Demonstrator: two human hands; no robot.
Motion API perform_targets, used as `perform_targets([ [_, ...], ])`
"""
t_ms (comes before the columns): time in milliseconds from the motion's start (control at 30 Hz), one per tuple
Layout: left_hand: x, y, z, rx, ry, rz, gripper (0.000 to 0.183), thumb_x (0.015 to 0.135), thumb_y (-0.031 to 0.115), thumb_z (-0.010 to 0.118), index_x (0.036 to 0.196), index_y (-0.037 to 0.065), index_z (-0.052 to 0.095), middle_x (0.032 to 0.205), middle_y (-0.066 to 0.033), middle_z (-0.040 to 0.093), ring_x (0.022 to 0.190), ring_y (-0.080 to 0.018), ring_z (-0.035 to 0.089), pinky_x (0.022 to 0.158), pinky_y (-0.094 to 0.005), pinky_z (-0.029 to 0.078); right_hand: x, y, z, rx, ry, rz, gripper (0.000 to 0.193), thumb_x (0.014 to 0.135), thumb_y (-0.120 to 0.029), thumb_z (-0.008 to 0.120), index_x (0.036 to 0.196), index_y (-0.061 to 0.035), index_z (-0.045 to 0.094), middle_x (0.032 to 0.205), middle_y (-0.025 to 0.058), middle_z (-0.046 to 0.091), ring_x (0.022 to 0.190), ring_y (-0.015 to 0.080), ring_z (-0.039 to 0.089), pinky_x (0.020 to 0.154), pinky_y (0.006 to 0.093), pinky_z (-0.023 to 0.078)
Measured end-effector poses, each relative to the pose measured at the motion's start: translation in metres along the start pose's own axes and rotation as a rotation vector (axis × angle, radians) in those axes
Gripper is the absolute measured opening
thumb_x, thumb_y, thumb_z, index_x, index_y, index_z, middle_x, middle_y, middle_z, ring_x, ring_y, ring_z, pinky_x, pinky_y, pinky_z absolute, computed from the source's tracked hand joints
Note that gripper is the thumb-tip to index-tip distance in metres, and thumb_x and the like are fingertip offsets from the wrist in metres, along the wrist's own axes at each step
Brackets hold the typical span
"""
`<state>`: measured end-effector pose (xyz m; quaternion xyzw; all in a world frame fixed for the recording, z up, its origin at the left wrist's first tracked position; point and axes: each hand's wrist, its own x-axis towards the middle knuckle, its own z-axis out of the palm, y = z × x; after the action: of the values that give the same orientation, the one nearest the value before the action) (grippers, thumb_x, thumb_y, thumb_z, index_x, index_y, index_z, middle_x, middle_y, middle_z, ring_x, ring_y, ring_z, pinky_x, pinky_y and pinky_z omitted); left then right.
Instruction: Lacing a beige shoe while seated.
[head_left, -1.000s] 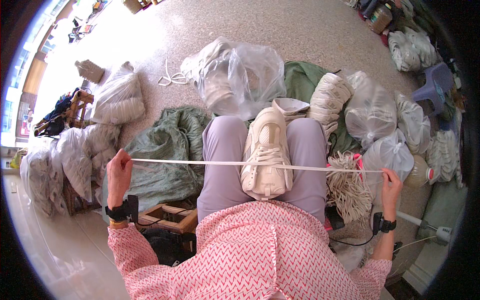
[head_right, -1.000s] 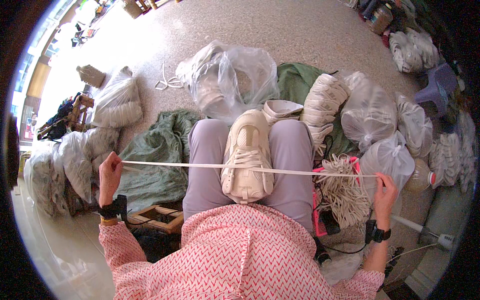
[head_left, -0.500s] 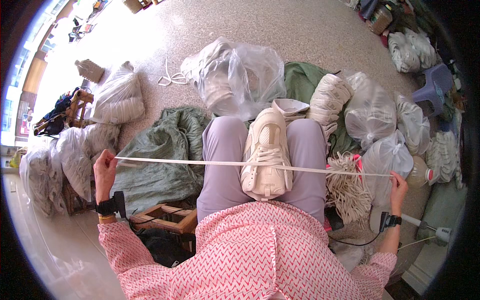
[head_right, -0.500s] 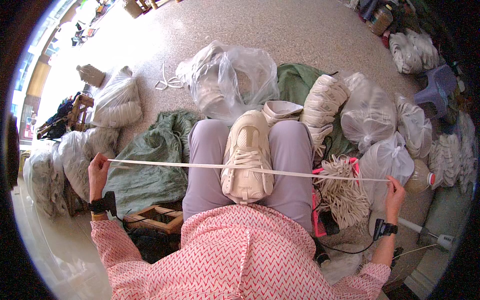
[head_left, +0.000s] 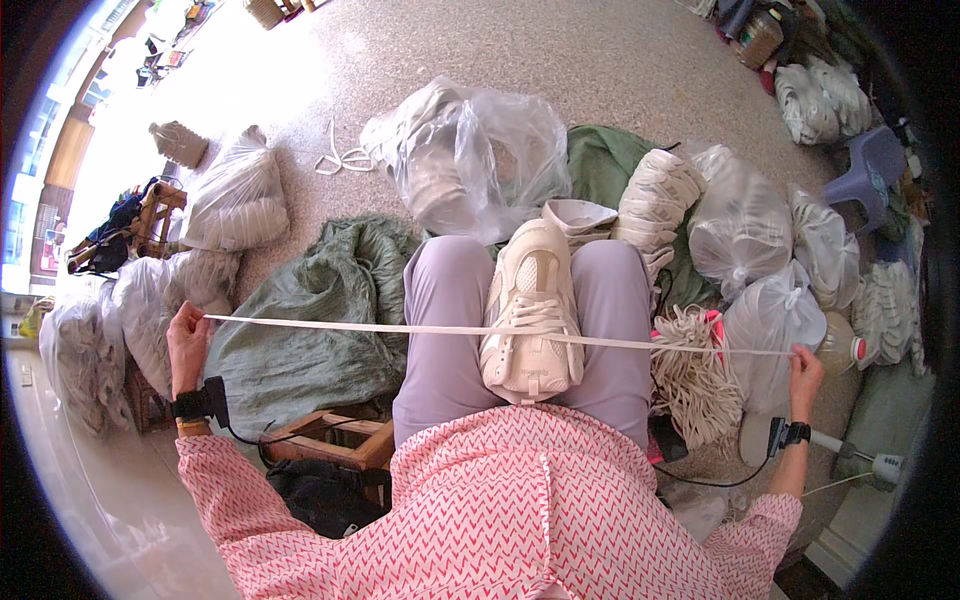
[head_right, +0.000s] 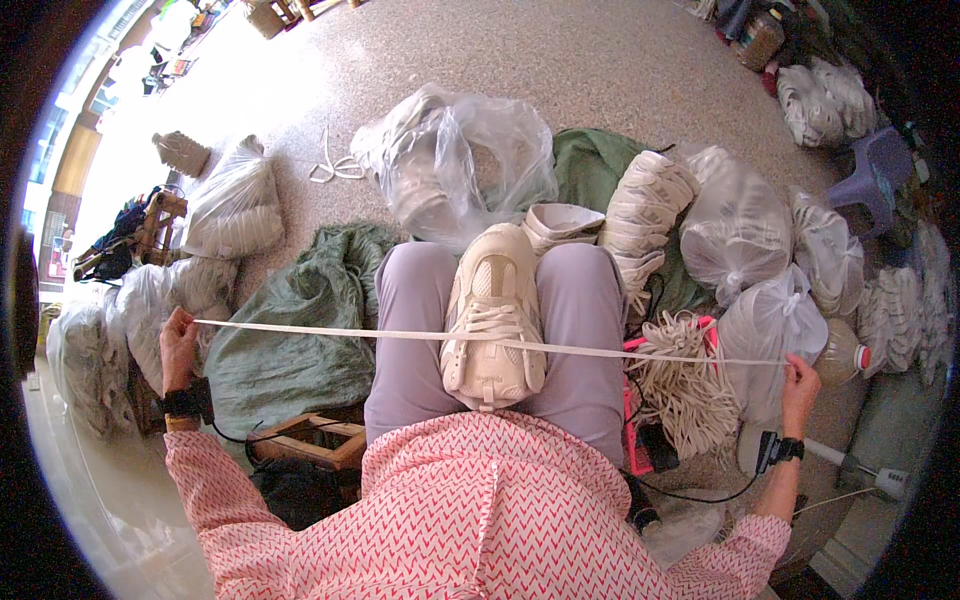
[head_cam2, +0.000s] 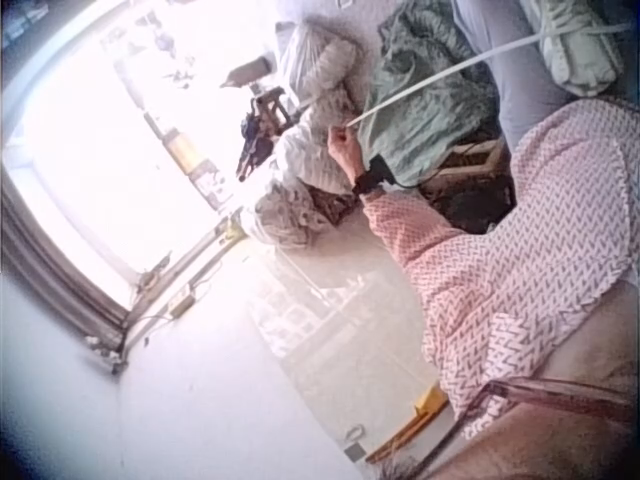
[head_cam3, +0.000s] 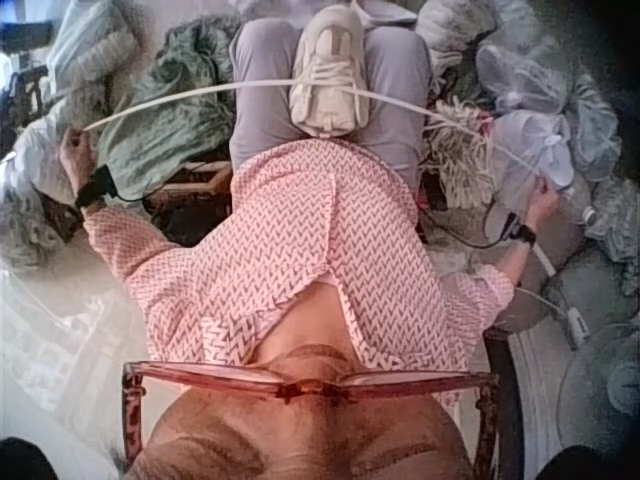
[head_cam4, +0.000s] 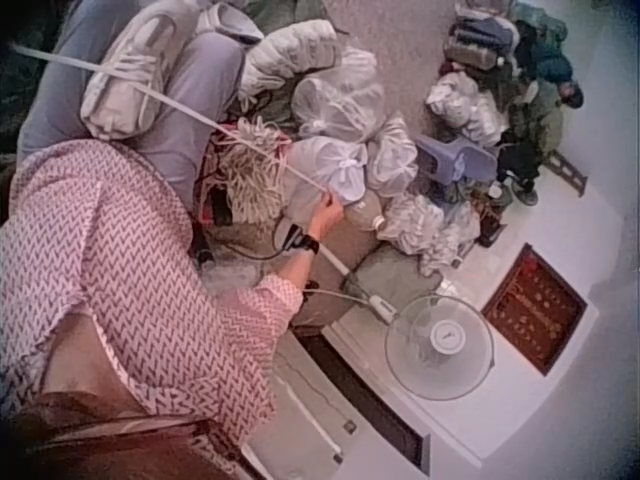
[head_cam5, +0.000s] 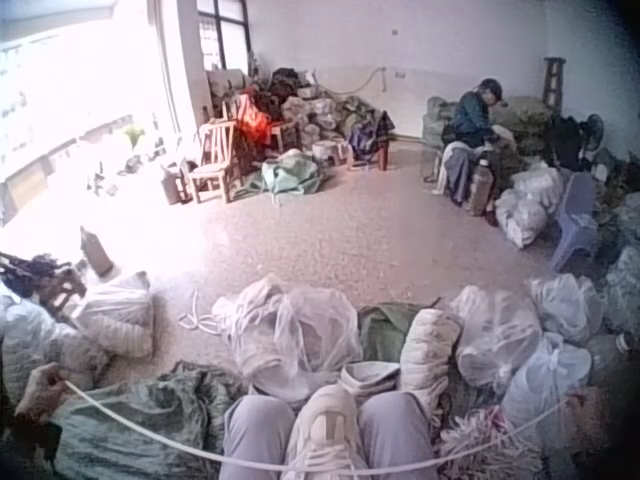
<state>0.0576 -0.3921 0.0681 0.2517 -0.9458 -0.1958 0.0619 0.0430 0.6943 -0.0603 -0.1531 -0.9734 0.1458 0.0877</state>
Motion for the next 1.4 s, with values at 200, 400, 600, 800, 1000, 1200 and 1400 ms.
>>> perform_targets([
  [200,0.008,-0.015,-0.001,0.045,0.032,0.058,0.011,0.09,0.002,0.066,0.086,0.0,0.056,0.072,-0.002,0.051,0.069,-0.01,0.046,0.062,-0.0294,0.039,0.001,0.009,-0.002,-0.049,-0.046,0.062,0.019,0.088,-0.003,0.072,0.107,-0.0009,0.077,0.097,0.019,0.076,0.088,0.029,0.074,0.083,0.0394,0.056],
  [400,0.022,0.005,0.008,0.129,-0.007,0.149,0.008,0.089,0.0,0.065,0.087,-0.001,0.058,0.073,-0.0004,0.053,0.074,-0.0091,0.052,0.066,-0.0282,0.045,0.008,-0.022,0.013,-0.17,-0.206,0.003,0.017,0.088,-0.014,0.073,0.09,0.0022,0.078,0.074,0.0134,0.074,0.069,0.0249,0.072,0.068,0.0384,0.057],
  [600,0.048,0.091,0.002,-0.099,-0.276,0.244,0.006,0.092,0.004,0.066,0.089,0.0,0.062,0.078,0.0004,0.06,0.074,-0.0089,0.055,0.065,-0.0274,0.046,0.043,-0.214,0.02,0.489,-0.817,0.17,0.028,0.101,-0.021,0.065,0.09,0.0011,0.077,0.075,0.0035,0.072,0.063,0.0117,0.066,0.057,0.03,0.054],
  [800,0.054,0.124,-0.02,-0.456,0.139,0.324,0.007,0.097,0.001,0.064,0.098,0.006,0.068,0.083,0.0034,0.063,0.075,-0.0071,0.056,0.067,-0.0243,0.044,0.052,-0.246,-0.024,1.343,-0.041,0.146,0.023,0.105,-0.018,0.062,0.112,0.0007,0.075,0.1,0.0062,0.074,0.081,0.0111,0.068,0.073,0.0271,0.055],
  [1000,-0.079,0.183,0.111,-0.635,-0.871,0.042,0.007,0.095,0.003,0.07,0.09,0.003,0.065,0.082,0.0005,0.067,0.076,-0.0081,0.062,0.069,-0.0247,0.051,-0.049,-0.363,-0.003,0.962,-1.022,0.096,0.025,0.102,-0.013,0.067,0.119,0.0042,0.073,0.109,0.0077,0.074,0.093,0.0114,0.07,0.083,0.0295,0.059],
  [1200,-0.127,0.257,0.142,-0.912,-1.133,0.046,0.013,0.095,0.002,0.074,0.092,0.002,0.062,0.087,0.0015,0.067,0.079,-0.0061,0.063,0.069,-0.0228,0.051,-0.079,-0.429,0.03,0.589,-0.669,-0.579,0.017,0.092,-0.003,0.069,0.106,0.0022,0.076,0.093,0.0121,0.07,0.079,0.0253,0.07,0.071,0.0347,0.054],
  [1400,-0.132,0.272,0.164,-0.913,-0.943,0.074,0.014,0.096,0.001,0.071,0.094,0.0,0.058,0.088,-0.0059,0.07,0.08,-0.0099,0.069,0.072,-0.0256,0.057,-0.056,-0.446,0.052,0.78,-0.551,-0.423,0.017,0.09,0.002,0.067,0.104,0.0008,0.077,0.087,0.0138,0.069,0.07,0.0246,0.068,0.065,0.0336,0.053],
])
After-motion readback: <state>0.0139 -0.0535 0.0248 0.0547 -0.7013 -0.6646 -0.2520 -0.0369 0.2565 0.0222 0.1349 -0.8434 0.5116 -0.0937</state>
